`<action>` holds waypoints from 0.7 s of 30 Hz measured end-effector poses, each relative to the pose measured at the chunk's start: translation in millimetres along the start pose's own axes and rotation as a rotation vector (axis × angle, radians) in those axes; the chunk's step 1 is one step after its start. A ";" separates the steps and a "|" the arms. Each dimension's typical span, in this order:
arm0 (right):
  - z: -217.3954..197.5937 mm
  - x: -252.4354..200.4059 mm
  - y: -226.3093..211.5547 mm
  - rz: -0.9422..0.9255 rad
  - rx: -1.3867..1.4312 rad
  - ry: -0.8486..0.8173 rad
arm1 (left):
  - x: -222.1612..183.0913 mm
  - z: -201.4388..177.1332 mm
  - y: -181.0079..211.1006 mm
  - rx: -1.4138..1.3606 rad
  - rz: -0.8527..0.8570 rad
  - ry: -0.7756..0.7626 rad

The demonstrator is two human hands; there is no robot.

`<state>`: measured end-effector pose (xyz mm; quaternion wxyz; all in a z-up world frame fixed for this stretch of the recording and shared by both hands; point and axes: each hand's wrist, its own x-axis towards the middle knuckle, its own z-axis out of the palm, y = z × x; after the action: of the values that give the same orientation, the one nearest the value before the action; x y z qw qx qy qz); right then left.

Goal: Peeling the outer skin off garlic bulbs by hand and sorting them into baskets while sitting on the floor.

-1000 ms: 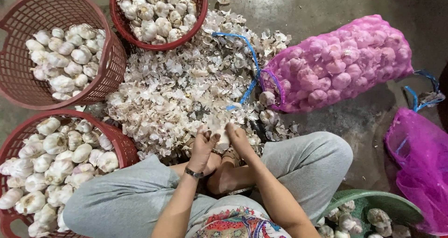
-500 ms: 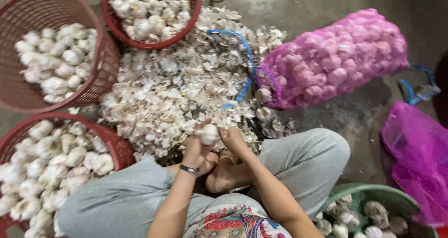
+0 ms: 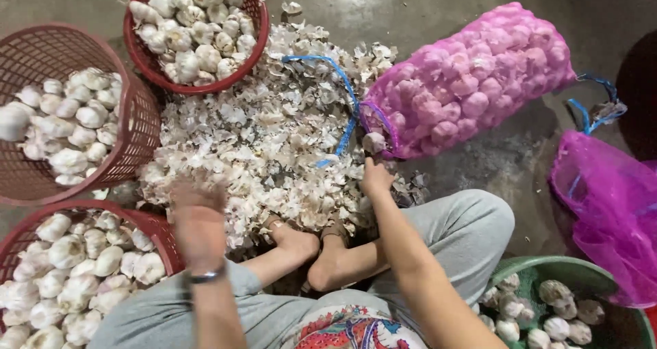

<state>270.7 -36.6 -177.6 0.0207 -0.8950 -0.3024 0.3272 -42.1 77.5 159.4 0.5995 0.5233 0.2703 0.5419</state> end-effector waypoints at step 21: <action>-17.7 -134.9 -74.4 -0.430 0.976 -0.057 | -100.2 23.0 -142.6 0.225 -0.555 -0.256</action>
<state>160.7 -47.9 -68.9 0.4929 -0.6901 -0.2920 0.4422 3.9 -4.4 10.9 0.6919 0.5565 0.3834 0.2541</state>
